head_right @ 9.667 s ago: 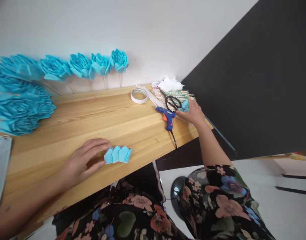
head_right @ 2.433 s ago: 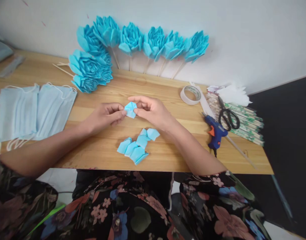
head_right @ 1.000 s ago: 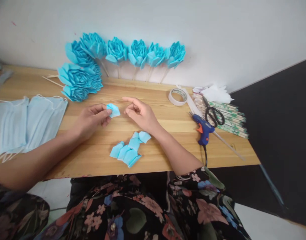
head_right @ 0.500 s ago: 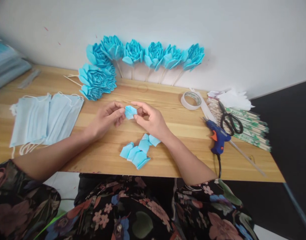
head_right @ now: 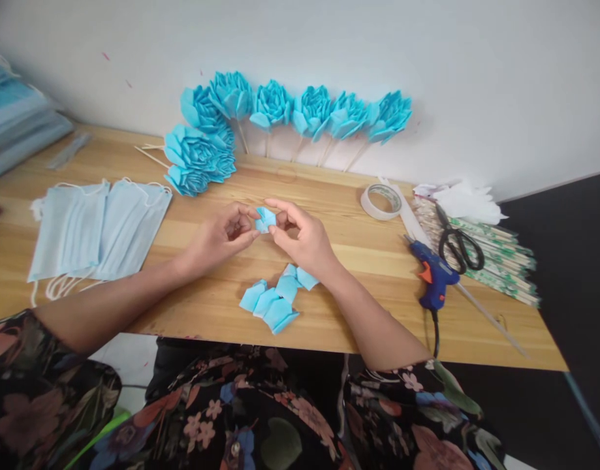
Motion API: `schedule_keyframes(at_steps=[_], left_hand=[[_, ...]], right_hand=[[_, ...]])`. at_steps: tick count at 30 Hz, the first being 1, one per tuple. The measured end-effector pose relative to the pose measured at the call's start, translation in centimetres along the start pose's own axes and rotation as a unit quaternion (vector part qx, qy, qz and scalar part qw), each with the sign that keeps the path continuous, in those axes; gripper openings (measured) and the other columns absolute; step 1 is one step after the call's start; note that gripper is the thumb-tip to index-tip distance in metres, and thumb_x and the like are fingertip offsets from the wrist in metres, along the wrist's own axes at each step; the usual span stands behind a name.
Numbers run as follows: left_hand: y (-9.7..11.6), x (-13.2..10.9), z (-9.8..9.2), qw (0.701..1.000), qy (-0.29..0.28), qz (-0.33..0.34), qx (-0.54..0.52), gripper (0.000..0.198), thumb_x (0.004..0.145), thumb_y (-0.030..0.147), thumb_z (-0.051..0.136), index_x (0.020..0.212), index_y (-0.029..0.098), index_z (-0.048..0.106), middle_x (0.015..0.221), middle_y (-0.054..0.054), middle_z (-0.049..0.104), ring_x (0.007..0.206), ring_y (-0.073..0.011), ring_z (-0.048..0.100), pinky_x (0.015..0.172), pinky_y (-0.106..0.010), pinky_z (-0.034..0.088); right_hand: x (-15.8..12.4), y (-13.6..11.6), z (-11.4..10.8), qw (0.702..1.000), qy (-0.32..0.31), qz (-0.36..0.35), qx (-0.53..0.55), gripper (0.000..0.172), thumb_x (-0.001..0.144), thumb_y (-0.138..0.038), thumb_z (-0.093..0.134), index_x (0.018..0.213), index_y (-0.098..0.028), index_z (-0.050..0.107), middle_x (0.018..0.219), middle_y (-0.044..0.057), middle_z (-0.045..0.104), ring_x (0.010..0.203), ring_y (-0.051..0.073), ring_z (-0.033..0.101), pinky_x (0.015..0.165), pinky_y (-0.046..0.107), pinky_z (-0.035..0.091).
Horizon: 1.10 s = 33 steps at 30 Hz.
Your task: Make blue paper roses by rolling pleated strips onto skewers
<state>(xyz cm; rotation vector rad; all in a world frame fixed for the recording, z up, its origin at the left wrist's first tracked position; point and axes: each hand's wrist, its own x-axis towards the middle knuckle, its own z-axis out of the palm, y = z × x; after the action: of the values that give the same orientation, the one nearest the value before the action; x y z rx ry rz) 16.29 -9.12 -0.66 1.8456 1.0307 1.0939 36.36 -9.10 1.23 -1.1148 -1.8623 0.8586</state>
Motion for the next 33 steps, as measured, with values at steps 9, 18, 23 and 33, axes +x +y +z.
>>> schedule_keyframes(at_steps=[9, 18, 23, 33], left_hand=[[0.7, 0.1, -0.2, 1.000, -0.019, -0.022, -0.005, 0.012, 0.084, 0.021, 0.068, 0.086, 0.018, 0.057, 0.063, 0.006, 0.048, 0.058, -0.0080, 0.043, 0.056, -0.022, 0.033], [0.7, 0.0, -0.2, 0.999, -0.031, -0.026, 0.005, 0.010, 0.083, 0.020, 0.067, 0.090, 0.018, 0.061, 0.060, 0.007, 0.046, 0.055, -0.0079, 0.043, 0.055, -0.023, 0.032], [1.0, 0.0, -0.3, 0.999, -0.026, -0.027, 0.033, 0.008, 0.082, 0.018, 0.066, 0.079, 0.017, 0.059, 0.059, 0.007, 0.049, 0.054, -0.0075, 0.041, 0.054, -0.023, 0.030], [1.3, -0.1, -0.3, 0.997, -0.045, -0.014, 0.059, 0.003, 0.083, 0.019, 0.064, 0.081, 0.018, 0.062, 0.057, 0.007, 0.045, 0.053, -0.0078, 0.039, 0.054, -0.023, 0.029]], right_hand=[[-0.2, -0.2, -0.1, 0.999, -0.009, -0.018, -0.041, 0.042, 0.086, -0.023, 0.062, 0.127, -0.025, 0.065, 0.082, -0.002, 0.062, 0.076, 0.014, 0.058, 0.079, 0.032, 0.051], [-0.2, 0.0, 0.3, 0.999, -0.006, -0.024, -0.021, 0.042, 0.086, -0.021, 0.062, 0.128, -0.024, 0.066, 0.082, -0.002, 0.063, 0.078, 0.014, 0.060, 0.083, 0.033, 0.052], [-0.2, -0.1, 0.0, 1.000, -0.029, -0.006, -0.003, 0.044, 0.085, -0.021, 0.063, 0.129, -0.024, 0.065, 0.086, -0.001, 0.068, 0.080, 0.015, 0.063, 0.084, 0.034, 0.053], [-0.2, -0.2, 0.1, 0.999, -0.041, 0.023, 0.020, 0.040, 0.087, -0.026, 0.063, 0.127, -0.023, 0.067, 0.089, 0.000, 0.069, 0.077, 0.015, 0.061, 0.076, 0.031, 0.051]])
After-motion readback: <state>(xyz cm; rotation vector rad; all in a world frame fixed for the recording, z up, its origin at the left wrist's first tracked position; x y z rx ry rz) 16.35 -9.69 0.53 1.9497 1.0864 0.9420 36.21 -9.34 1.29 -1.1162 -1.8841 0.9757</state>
